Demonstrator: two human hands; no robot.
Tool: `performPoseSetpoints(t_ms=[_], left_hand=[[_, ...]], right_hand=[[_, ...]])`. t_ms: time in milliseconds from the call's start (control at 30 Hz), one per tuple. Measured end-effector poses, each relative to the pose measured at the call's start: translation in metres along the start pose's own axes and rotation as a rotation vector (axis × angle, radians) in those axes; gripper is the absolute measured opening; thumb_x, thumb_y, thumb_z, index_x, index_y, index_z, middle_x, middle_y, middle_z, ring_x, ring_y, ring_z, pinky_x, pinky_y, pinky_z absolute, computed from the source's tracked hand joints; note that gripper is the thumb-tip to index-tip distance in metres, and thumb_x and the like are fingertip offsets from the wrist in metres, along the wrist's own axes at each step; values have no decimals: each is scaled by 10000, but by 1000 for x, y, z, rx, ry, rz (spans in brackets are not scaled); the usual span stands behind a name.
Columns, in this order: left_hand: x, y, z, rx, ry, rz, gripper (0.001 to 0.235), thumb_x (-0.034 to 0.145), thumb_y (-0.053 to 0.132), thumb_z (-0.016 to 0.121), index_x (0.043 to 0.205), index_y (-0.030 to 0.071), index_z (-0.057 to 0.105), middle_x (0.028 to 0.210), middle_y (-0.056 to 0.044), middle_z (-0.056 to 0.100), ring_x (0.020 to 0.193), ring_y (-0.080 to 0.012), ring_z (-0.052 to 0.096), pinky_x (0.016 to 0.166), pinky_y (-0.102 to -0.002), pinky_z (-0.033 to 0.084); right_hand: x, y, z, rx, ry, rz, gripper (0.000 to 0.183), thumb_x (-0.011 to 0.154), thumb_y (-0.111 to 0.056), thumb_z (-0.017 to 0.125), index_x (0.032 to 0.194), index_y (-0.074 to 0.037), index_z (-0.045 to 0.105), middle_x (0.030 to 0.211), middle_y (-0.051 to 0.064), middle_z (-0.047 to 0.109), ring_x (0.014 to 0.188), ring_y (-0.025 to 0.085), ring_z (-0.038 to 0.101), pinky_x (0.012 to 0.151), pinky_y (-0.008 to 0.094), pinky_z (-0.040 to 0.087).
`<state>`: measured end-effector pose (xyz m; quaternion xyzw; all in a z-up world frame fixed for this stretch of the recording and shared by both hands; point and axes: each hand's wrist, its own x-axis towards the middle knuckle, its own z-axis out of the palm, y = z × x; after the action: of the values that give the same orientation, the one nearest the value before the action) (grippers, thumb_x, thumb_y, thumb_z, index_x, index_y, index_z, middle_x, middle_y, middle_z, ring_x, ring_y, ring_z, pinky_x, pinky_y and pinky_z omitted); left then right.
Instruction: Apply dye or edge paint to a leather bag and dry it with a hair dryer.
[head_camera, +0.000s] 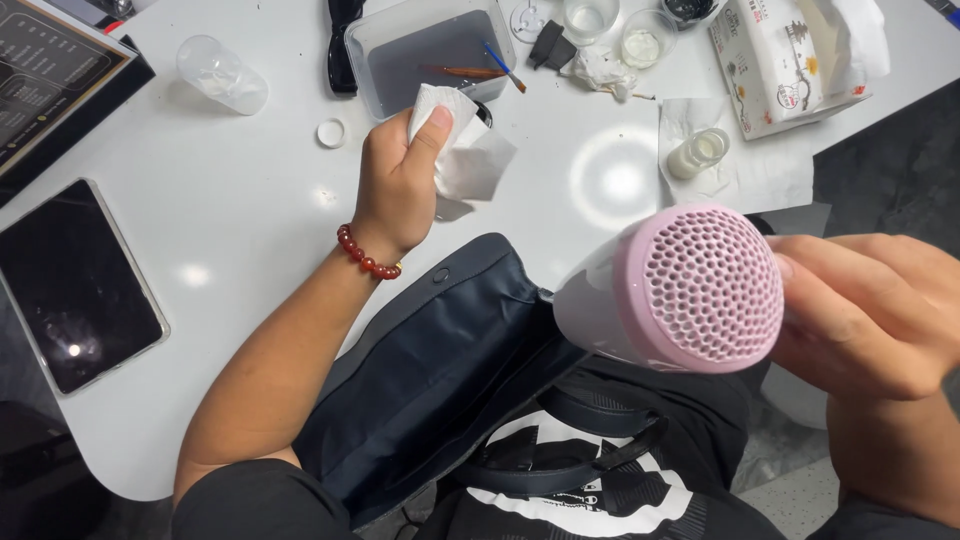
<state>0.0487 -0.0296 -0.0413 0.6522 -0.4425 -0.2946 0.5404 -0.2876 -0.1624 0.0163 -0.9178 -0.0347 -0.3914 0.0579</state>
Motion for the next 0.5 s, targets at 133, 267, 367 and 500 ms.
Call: performPoseSetpoints(t_ms=[133,267,367,500], left_hand=[[3,4,-1,-26,-64,206,384,1129,283,431,1212,-50,602,1063,-109,689,976,-146,631,859,-301,513],[2,10,-6,151,-95,114,316,1120,253,507,1112,-31,647,890,-84,707,814,-127,624,745,-301,516],[1,13,-3,261,-71,73,288,1080,226,585,975,-32,656,741,-89,667,664,-125,576,629,-308,476],[5,13,5,282,-119,231,193,1039,166,670,986,-17,697,758,-87,665,658,-109,573,610,-300,469]], right_hand=[[1,-3,1,-18,-2,89,397,736,-156,890,1014,55,700,844,176,745,670,280,702,540,336,487],[-12,3,-2,-23,-14,54,339,795,-78,868,1057,35,684,927,183,745,733,278,704,578,328,490],[-21,5,-2,-1,-98,166,383,762,-124,887,1015,76,680,882,202,730,679,258,684,577,330,493],[-24,3,3,41,40,123,487,759,-156,964,1007,107,638,876,243,707,714,335,682,601,378,538]])
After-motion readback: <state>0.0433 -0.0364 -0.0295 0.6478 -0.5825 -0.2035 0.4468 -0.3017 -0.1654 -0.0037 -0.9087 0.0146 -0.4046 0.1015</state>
